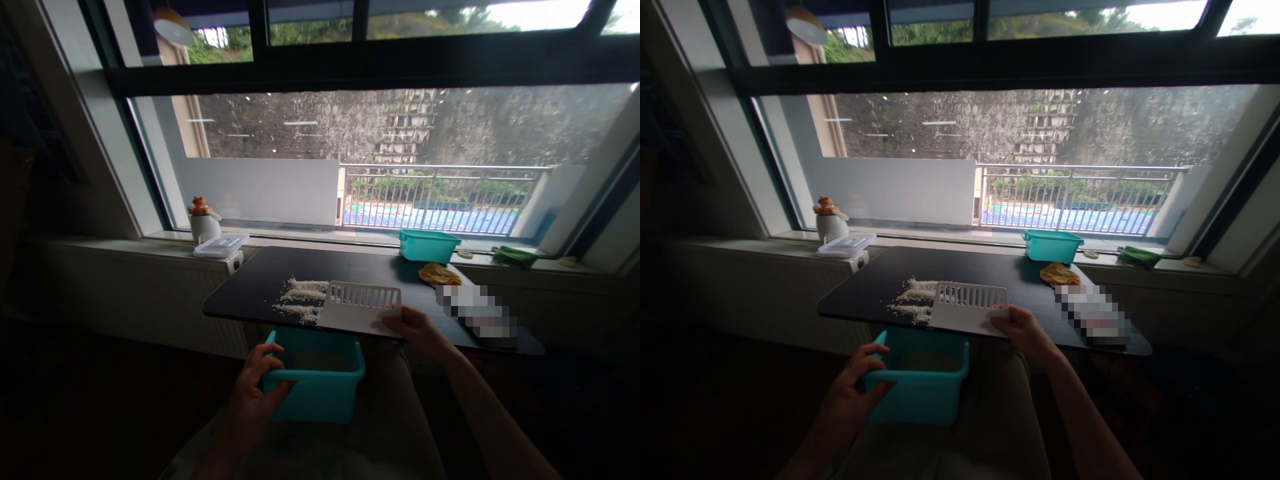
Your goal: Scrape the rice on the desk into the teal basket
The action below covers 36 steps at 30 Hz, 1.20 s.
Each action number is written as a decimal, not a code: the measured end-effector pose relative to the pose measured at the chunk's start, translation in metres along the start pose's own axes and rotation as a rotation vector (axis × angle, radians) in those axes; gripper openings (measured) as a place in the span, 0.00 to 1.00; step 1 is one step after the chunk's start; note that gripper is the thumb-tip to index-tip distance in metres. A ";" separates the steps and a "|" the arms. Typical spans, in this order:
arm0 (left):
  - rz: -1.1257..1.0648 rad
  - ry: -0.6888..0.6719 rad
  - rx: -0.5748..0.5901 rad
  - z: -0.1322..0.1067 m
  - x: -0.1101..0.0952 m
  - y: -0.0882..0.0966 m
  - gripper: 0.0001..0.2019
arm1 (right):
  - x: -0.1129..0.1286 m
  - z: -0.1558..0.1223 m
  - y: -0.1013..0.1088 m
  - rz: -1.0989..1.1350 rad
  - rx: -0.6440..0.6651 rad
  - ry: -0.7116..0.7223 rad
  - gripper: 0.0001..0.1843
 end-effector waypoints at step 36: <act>0.019 -0.022 -0.006 -0.001 -0.007 0.002 0.09 | -0.009 0.011 0.009 -0.086 -0.095 0.014 0.21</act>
Point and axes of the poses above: each hand's wrist, its own z-axis towards the middle knuckle, its own y-axis out of the back of the hand, x = y × z, the point moved 8 cm from there along z, towards the middle knuckle, and after that the axes turned 2 degrees about -z, right-handed, at the moved point
